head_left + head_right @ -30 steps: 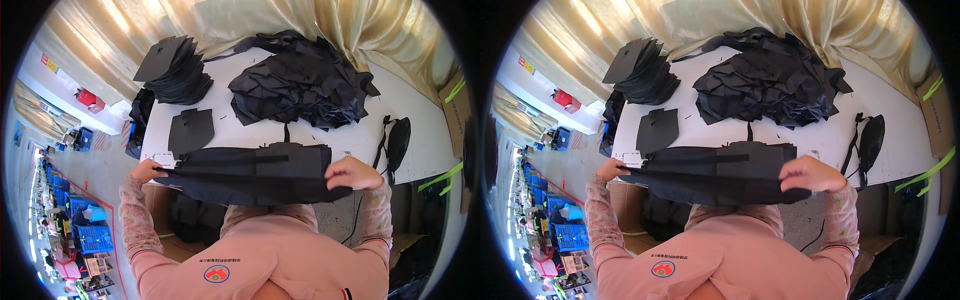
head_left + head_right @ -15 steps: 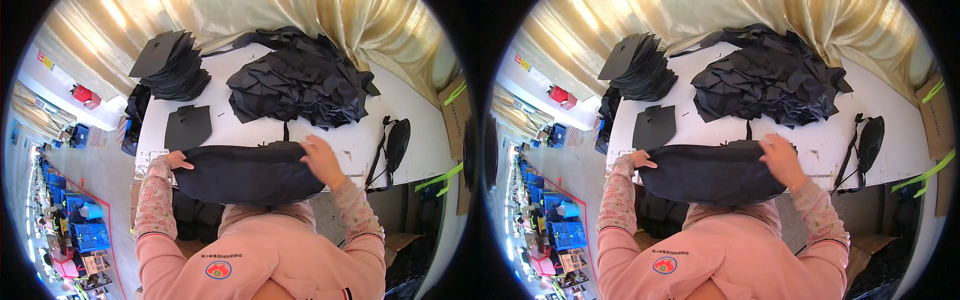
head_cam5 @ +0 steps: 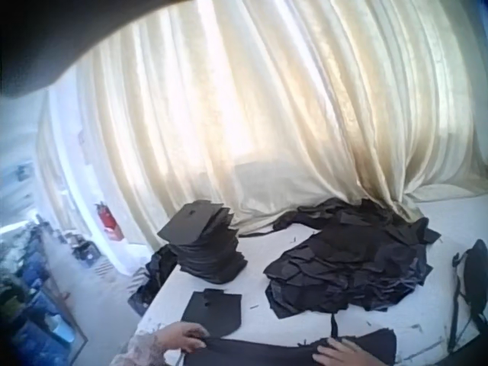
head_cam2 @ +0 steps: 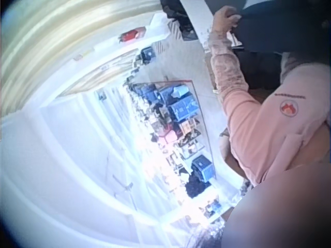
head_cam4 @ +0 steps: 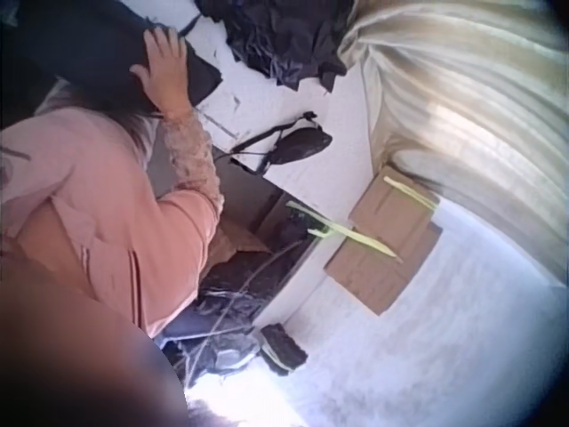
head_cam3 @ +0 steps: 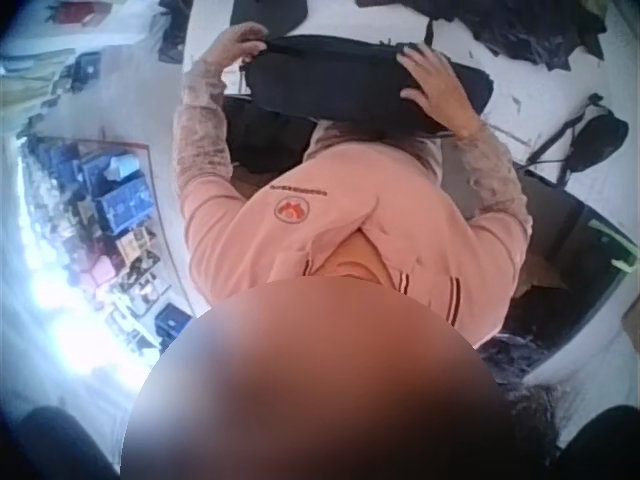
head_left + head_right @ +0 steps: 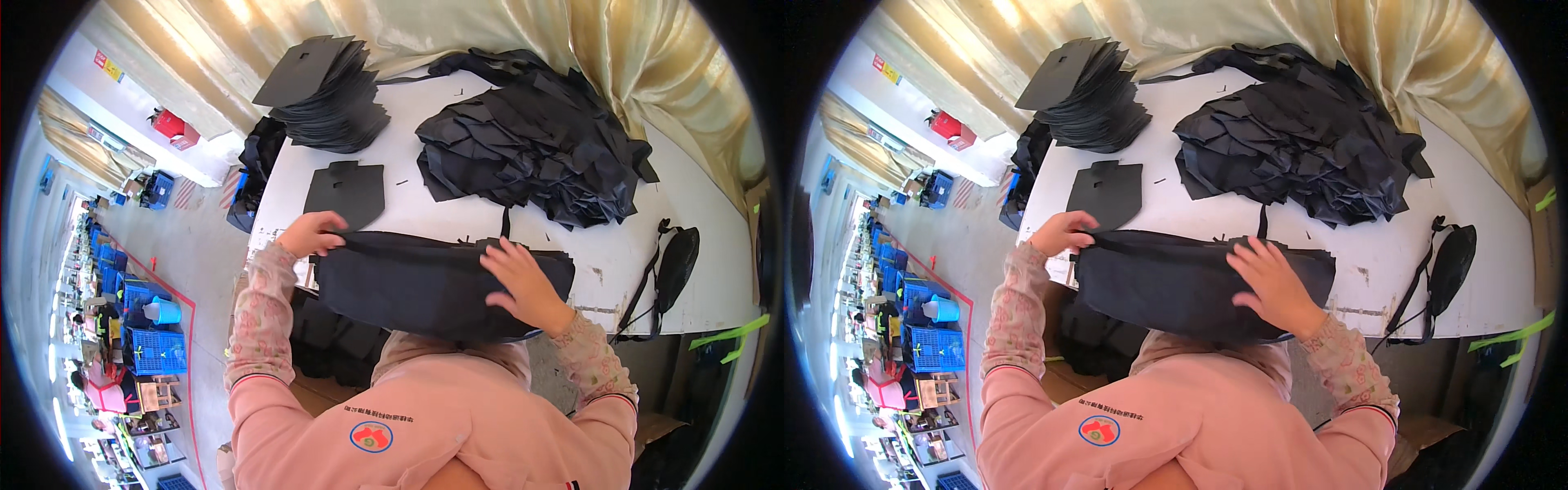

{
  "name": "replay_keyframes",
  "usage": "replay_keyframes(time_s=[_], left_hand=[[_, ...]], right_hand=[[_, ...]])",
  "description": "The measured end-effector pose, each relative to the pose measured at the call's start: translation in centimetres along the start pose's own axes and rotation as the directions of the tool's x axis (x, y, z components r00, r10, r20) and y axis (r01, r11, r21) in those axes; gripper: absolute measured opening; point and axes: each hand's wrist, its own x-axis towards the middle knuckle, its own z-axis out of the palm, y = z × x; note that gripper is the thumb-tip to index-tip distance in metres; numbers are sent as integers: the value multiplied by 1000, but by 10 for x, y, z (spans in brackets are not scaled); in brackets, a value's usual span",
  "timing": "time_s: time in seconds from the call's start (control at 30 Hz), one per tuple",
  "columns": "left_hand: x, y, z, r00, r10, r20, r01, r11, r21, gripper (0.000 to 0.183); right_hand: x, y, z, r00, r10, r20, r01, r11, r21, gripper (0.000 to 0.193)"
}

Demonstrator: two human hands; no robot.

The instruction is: Inspecting and handling black fabric pieces at a workstation in a factory environment.

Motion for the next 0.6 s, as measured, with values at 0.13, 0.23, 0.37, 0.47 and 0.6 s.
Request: replay_keyframes(time_s=[0.13,0.23,0.37,0.47,0.6], left_hand=[[-35,109,82,925,356,132,-343,933,-111,34],[-10,110,87,889,455,45,-420,853,-310,35],[72,-21,42,739,510,-440,-180,779,601,64],[95,-63,64,892,209,-401,204,606,769,78],[99,-102,53,879,250,-406,131,692,710,58]], right_hand=[[59,-45,-24,982,104,-157,75,549,833,54],[77,-46,4,997,76,-24,0,303,953,35],[76,-44,13,972,231,51,-99,203,974,18],[68,-35,17,958,263,112,-174,224,959,17],[62,-35,25,963,238,128,-180,210,961,22]])
